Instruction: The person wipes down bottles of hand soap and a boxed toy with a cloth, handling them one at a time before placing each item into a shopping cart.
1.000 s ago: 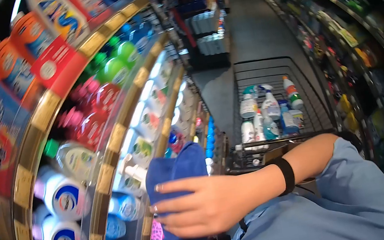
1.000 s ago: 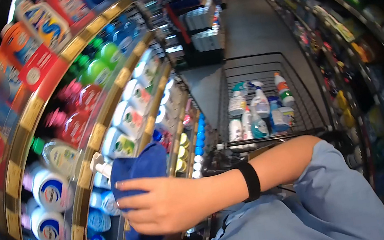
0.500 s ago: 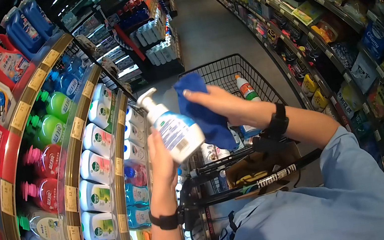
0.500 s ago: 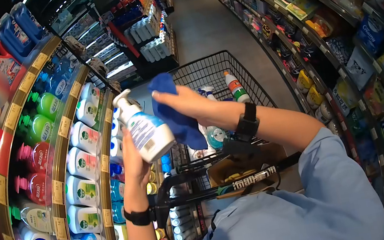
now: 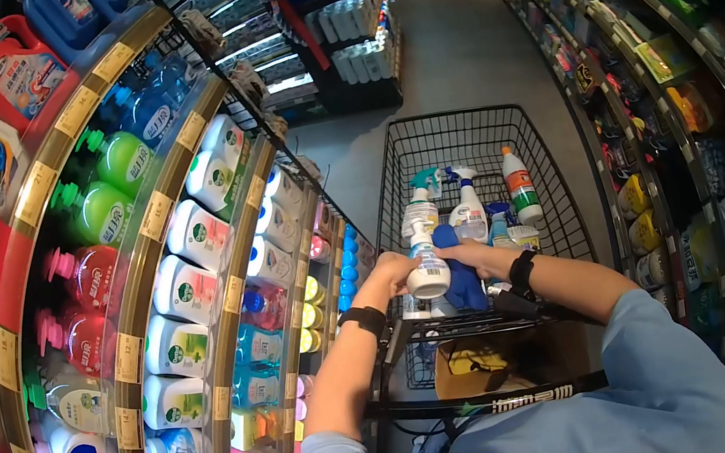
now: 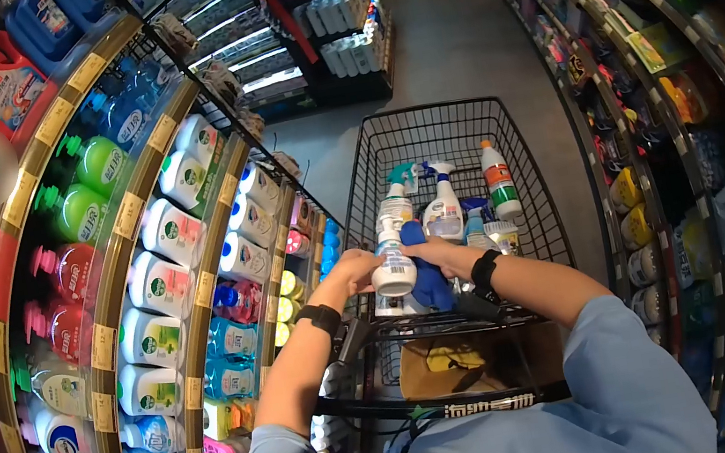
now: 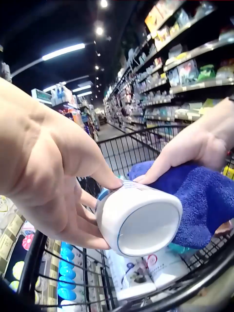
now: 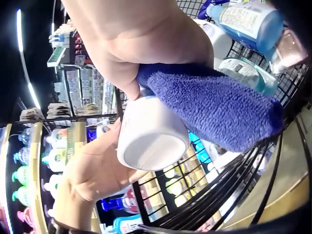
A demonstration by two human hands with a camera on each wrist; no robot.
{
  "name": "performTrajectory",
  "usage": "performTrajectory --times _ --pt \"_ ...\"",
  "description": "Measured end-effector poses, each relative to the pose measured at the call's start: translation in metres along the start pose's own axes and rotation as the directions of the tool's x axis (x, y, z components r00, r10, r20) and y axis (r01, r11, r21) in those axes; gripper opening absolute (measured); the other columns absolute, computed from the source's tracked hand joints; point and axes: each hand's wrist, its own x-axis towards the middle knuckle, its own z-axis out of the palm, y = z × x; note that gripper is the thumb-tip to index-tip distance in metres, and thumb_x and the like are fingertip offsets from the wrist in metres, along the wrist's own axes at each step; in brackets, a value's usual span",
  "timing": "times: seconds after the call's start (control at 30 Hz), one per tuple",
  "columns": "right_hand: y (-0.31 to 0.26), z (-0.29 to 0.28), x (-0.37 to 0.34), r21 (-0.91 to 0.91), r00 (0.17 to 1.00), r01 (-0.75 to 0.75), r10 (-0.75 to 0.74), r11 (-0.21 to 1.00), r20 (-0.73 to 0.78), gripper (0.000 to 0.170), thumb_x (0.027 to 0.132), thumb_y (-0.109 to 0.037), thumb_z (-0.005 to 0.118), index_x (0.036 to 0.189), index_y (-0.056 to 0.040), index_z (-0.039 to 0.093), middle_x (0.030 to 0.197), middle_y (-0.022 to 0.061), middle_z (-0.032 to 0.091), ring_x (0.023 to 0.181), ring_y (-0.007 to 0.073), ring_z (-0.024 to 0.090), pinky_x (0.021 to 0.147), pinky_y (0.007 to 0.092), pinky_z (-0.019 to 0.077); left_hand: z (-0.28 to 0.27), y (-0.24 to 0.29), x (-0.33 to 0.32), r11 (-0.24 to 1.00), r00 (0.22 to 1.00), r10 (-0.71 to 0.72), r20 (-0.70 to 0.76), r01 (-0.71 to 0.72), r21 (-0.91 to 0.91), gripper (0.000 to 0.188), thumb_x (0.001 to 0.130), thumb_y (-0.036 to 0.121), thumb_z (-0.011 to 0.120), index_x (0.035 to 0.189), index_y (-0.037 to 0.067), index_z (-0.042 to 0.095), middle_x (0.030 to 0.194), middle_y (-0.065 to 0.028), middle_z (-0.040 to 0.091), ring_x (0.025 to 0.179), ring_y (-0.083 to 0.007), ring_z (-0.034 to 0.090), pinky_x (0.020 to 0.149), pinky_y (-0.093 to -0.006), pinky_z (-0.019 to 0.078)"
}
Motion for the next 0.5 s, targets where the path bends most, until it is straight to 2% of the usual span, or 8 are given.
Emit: performTrajectory --times 0.07,0.1,0.2,0.3,0.33,0.4,0.43,0.5 --pt "0.017 0.000 0.016 0.004 0.994 -0.094 0.094 0.996 -0.061 0.041 0.083 -0.019 0.064 0.116 0.0015 0.048 0.103 0.0147 0.060 0.085 0.0264 0.063 0.067 0.0433 0.0546 0.006 0.000 -0.007 0.954 0.991 0.104 -0.087 -0.074 0.291 0.033 0.079 0.023 0.067 0.102 0.001 0.057 0.081 -0.0089 0.062 0.061 -0.0165 0.060 0.046 -0.0275 0.0474" --pt "0.024 0.001 0.021 0.000 0.987 -0.139 0.138 0.990 -0.076 0.039 0.084 -0.016 0.062 0.115 0.0028 0.048 0.103 0.0148 0.060 0.084 0.0265 0.063 0.066 0.0432 0.0548 0.008 0.003 -0.018 0.940 0.990 0.108 -0.092 -0.071 0.332 0.032 0.077 0.014 0.067 0.101 -0.007 0.060 0.084 -0.0134 0.064 0.065 -0.0199 0.059 0.053 -0.0353 0.0458" --pt "0.040 0.006 0.034 -0.037 0.962 -0.222 0.212 0.974 -0.170 0.032 0.082 -0.010 0.059 0.109 0.0048 0.049 0.099 0.0156 0.060 0.082 0.0270 0.063 0.068 0.0412 0.0543 -0.002 -0.036 0.025 0.997 0.997 0.069 0.031 -0.070 0.034 0.024 0.079 0.015 0.062 0.098 0.001 0.061 0.087 -0.0088 0.060 0.069 -0.0171 0.056 0.056 -0.0313 0.0429" --pt "0.038 -0.003 0.052 0.049 0.969 -0.199 0.204 0.979 -0.139 0.027 0.080 -0.007 0.058 0.104 0.0020 0.051 0.093 0.0133 0.061 0.077 0.0255 0.062 0.070 0.0408 0.0521 -0.003 0.003 -0.015 0.998 0.999 0.008 -0.033 -0.010 -0.059 0.025 0.084 0.027 0.058 0.107 0.015 0.060 0.091 0.0024 0.059 0.083 -0.0104 0.052 0.068 -0.0290 0.0447" --pt "0.021 0.004 0.041 -0.065 0.977 -0.111 0.097 0.992 -0.190 0.027 0.078 -0.007 0.057 0.102 0.0019 0.051 0.091 0.0141 0.060 0.074 0.0253 0.061 0.070 0.0406 0.0515 -0.009 0.005 -0.010 0.991 0.998 0.067 -0.003 -0.067 -0.115 0.023 0.084 0.030 0.059 0.104 0.020 0.062 0.092 0.0058 0.057 0.085 -0.0089 0.049 0.072 -0.0291 0.0429" --pt "-0.026 0.028 0.003 -0.106 0.974 0.034 -0.057 0.994 -0.221 0.024 0.076 -0.010 0.056 0.098 0.0003 0.054 0.084 0.0131 0.060 0.073 0.0246 0.061 0.068 0.0375 0.0517 -0.019 0.035 -0.048 0.963 0.970 0.234 0.065 -0.222 -0.153 0.029 0.086 0.036 0.057 0.106 0.015 0.062 0.092 0.0014 0.062 0.078 -0.0115 0.058 0.067 -0.0225 0.0439" --pt "-0.033 0.016 0.023 -0.079 0.987 0.005 -0.018 0.997 -0.160 0.023 0.076 -0.014 0.056 0.095 -0.0011 0.055 0.081 0.0118 0.060 0.072 0.0235 0.060 0.065 0.0331 0.0520 -0.027 0.051 -0.074 0.925 0.937 0.335 0.098 -0.307 -0.224 0.031 0.088 0.035 0.055 0.107 0.012 0.061 0.096 -0.0029 0.063 0.080 -0.0134 0.060 0.069 -0.0225 0.0456" --pt "-0.067 0.032 0.008 -0.159 0.953 0.273 -0.289 0.949 -0.088 0.024 0.074 -0.014 0.054 0.095 -0.0033 0.056 0.083 0.0088 0.060 0.070 0.0197 0.060 0.066 0.0312 0.0511 -0.045 0.072 -0.130 0.836 0.852 0.515 0.098 -0.473 -0.278 0.035 0.091 0.033 0.050 0.109 0.005 0.059 0.103 -0.0110 0.064 0.088 -0.0168 0.063 0.075 -0.0248 0.0481"
